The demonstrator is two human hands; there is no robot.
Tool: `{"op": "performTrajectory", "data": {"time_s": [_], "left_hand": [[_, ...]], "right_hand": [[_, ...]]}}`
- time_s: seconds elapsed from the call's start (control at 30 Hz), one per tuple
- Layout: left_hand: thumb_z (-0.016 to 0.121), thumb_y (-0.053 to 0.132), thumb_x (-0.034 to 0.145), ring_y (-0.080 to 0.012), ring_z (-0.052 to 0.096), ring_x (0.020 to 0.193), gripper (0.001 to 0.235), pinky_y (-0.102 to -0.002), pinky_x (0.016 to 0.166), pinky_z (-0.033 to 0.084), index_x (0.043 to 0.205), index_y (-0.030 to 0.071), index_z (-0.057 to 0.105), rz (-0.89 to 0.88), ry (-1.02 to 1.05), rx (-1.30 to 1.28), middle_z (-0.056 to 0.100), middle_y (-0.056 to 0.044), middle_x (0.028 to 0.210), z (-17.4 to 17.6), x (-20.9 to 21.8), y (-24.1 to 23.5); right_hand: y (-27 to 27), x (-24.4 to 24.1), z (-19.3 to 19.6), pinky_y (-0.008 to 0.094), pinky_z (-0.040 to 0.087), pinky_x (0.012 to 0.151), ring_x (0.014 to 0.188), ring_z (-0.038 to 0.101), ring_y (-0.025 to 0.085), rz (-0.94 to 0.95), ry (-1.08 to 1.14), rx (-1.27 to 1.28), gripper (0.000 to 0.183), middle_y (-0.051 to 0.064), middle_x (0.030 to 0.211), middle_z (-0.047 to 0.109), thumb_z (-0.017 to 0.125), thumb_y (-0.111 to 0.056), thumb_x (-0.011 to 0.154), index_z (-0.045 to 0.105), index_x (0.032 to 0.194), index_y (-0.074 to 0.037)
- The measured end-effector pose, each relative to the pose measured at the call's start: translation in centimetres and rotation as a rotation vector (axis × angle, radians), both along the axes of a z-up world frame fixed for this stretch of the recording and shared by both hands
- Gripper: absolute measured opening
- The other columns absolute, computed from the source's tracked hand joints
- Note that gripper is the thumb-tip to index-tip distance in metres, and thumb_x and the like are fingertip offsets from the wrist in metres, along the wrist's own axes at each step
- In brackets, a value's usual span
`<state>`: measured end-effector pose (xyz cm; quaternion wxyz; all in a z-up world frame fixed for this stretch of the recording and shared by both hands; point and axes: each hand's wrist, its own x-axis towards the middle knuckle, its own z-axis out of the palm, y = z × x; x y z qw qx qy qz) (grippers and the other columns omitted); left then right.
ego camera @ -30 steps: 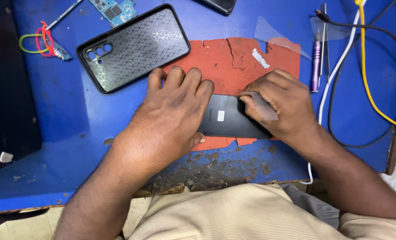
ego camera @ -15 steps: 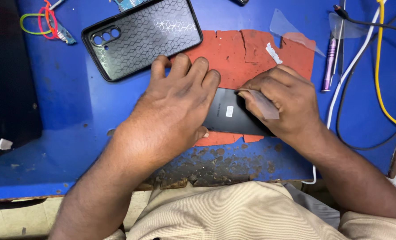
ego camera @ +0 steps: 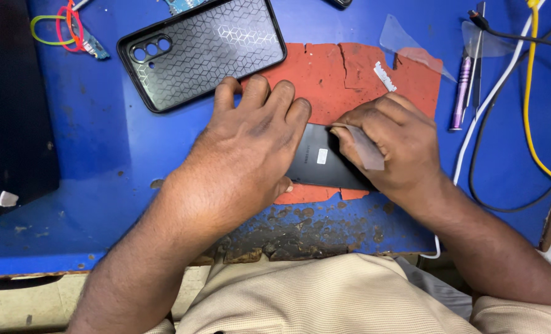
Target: The person applies a strip of white adhesive to the back of a black smartphone. They smooth the adhesive along the edges and press it down with their fingers. The person then peels off a protective film from the adhesive strip.
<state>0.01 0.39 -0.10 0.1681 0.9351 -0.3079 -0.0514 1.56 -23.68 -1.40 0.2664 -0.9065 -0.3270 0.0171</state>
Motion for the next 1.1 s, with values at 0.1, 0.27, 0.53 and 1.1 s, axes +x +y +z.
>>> {"op": "performTrajectory", "data": {"time_s": [0.1,0.27,0.53,1.1], "left_hand": [[0.088,0.045,0.055,-0.0318,0.051,0.105,0.075,-0.052,0.095,0.039,0.111,0.001,0.063,-0.001,-0.009,0.003,0.055,-0.012,0.104,-0.01,0.00,0.01],[0.088,0.044,0.056,-0.0316,0.051,0.105,0.074,-0.051,0.095,0.040,0.111,0.001,0.063,0.001,-0.019,-0.003,0.055,-0.012,0.104,-0.08,0.00,-0.01],[0.088,0.042,0.057,-0.0320,0.052,0.105,0.073,-0.051,0.095,0.039,0.112,0.001,0.062,0.005,-0.005,0.005,0.056,-0.012,0.104,-0.09,-0.08,-0.04],[0.087,0.039,0.058,-0.0326,0.051,0.109,0.072,-0.052,0.097,0.039,0.113,0.001,0.061,0.012,-0.013,-0.049,0.055,-0.013,0.107,-0.23,-0.27,0.20]], "right_hand": [[0.17,-0.08,-0.03,0.038,0.055,0.076,0.085,0.067,0.027,0.016,-0.048,-0.011,0.018,0.011,0.095,0.071,0.085,-0.005,0.091,0.070,0.100,-0.002],[0.42,-0.12,-0.08,0.038,0.055,0.077,0.087,0.067,0.028,0.031,-0.100,-0.026,0.017,0.011,0.095,0.071,0.085,-0.003,0.091,0.070,0.100,-0.001],[0.40,0.01,0.06,0.039,0.054,0.074,0.083,0.065,0.028,0.029,-0.048,-0.042,0.014,0.011,0.090,0.068,0.083,-0.006,0.093,0.073,0.100,-0.002],[0.53,-0.23,0.13,0.039,0.055,0.077,0.085,0.067,0.028,0.010,-0.098,-0.050,0.020,0.010,0.094,0.071,0.086,-0.001,0.086,0.068,0.097,-0.002]]}}
